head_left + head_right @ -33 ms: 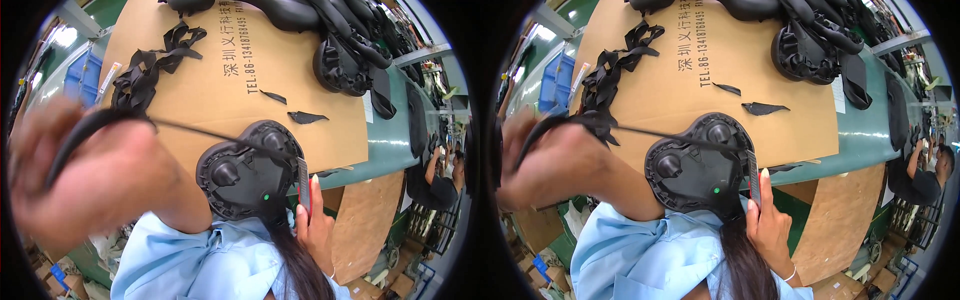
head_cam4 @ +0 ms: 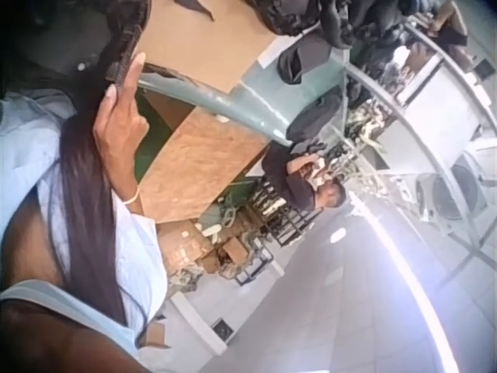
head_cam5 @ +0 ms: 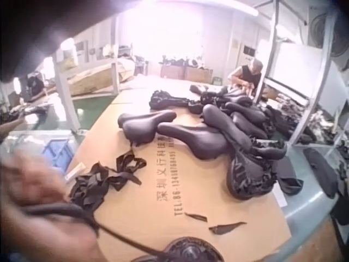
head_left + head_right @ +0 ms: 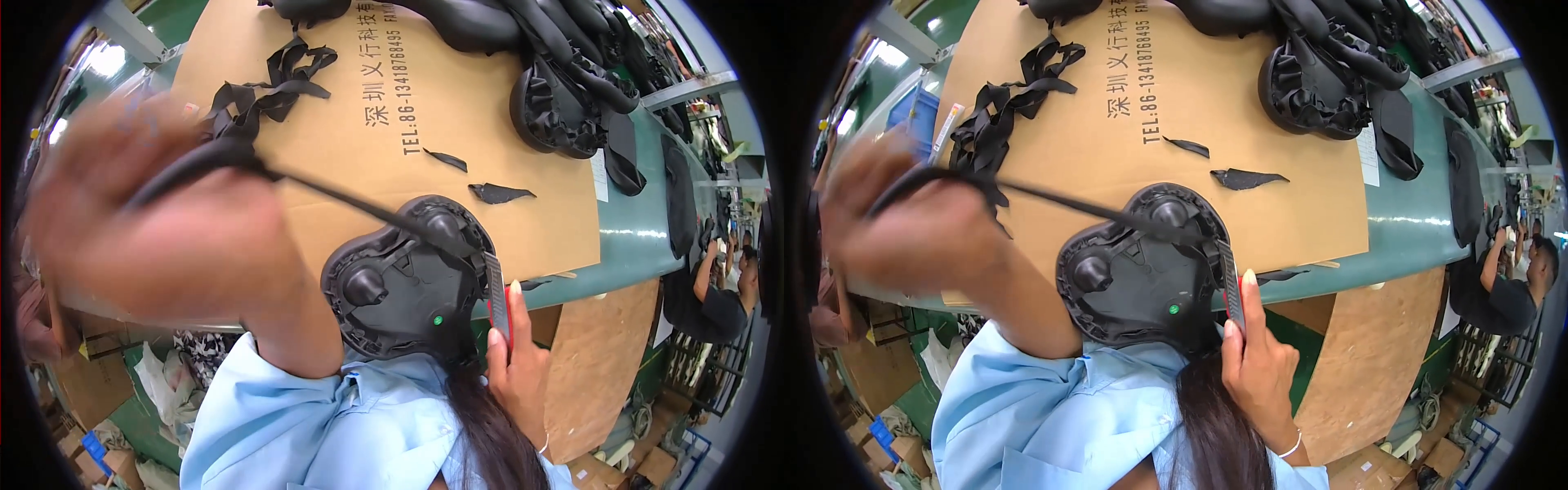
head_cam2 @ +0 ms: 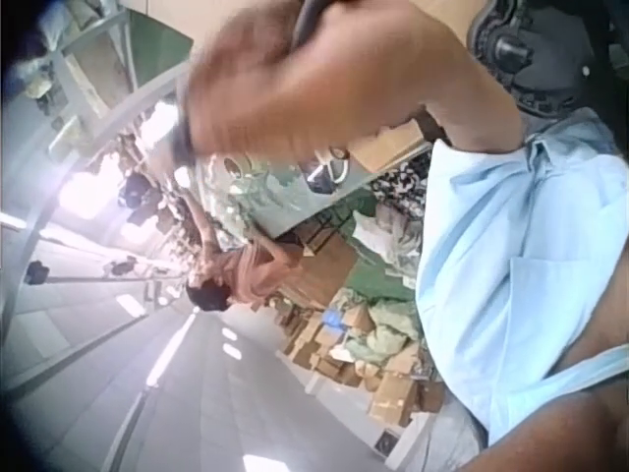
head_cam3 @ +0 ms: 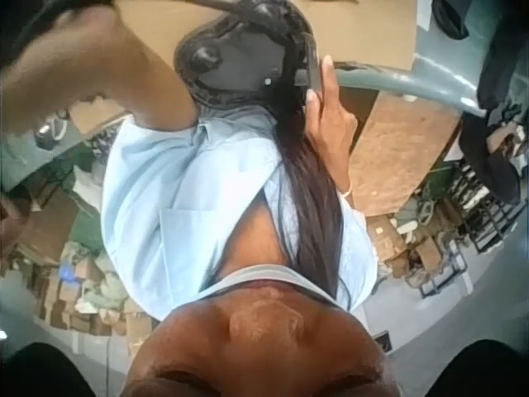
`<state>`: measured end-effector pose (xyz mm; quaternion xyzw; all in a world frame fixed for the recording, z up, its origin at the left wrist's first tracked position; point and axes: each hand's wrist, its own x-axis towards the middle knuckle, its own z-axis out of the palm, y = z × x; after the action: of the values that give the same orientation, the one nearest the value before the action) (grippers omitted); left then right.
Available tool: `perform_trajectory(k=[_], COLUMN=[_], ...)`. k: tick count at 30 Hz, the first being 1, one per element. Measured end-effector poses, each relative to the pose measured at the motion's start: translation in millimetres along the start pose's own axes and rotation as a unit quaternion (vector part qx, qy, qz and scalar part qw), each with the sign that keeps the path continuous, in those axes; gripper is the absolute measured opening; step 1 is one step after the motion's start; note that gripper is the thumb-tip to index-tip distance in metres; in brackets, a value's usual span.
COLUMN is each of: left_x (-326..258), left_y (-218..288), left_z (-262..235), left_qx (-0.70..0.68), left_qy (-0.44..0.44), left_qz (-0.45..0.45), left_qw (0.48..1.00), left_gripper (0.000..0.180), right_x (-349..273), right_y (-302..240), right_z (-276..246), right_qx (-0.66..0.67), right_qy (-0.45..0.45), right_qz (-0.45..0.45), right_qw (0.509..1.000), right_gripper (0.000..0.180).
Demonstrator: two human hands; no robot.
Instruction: Trim excess material from the edges of bicycle saddles using a utility knife.
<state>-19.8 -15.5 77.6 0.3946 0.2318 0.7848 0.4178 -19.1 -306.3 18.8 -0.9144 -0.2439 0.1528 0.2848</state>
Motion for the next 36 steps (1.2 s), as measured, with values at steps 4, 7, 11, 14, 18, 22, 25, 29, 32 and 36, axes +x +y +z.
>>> perform_trajectory(k=[4,7,11,14,18,22,25,29,32,36], left_x=[-36,-64,-88,-94,-93,-67,-40,-20,-24,-14], left_y=[-23,-29,-30,-34,-47,-67,-64,-58,-60,-66], left_z=[-3,-35,-50,-53,-50,-69,-67,-88,-89,-45], left_qx=[0.226,0.228,0.208,0.124,0.108,-0.210,0.154,0.398,0.112,0.109], left_qy=[-0.591,-0.769,-0.758,-0.748,-0.731,-0.230,-0.396,-0.575,-0.701,-0.587], left_qz=[-0.066,-0.017,0.005,-0.047,-0.217,-0.632,-0.424,0.074,-0.352,-0.577], left_qw=[0.771,0.598,0.619,0.650,0.638,0.710,0.800,0.711,0.611,0.557], left_gripper=[0.010,0.042,0.022,0.013,0.007,0.014,0.022,0.084,0.075,0.051], right_x=[19,24,21,24,25,5,20,90,116,153], right_y=[-1,-7,-10,-11,-15,7,26,24,5,-18], right_z=[-13,-15,-20,-23,-18,-3,9,27,18,-15], right_qx=[-0.009,-0.020,-0.030,-0.087,-0.207,-0.130,0.079,0.274,0.308,0.328], right_qy=[0.067,0.056,0.051,0.018,-0.041,-0.008,0.124,0.021,0.022,0.138], right_qz=[-0.062,-0.071,-0.072,-0.094,-0.057,-0.084,-0.041,-0.064,-0.063,-0.128], right_qw=[0.996,0.996,0.996,0.992,0.976,0.988,0.988,0.959,0.949,0.926], right_gripper=[0.057,0.056,0.058,0.060,0.062,0.063,0.075,0.079,0.078,0.056])
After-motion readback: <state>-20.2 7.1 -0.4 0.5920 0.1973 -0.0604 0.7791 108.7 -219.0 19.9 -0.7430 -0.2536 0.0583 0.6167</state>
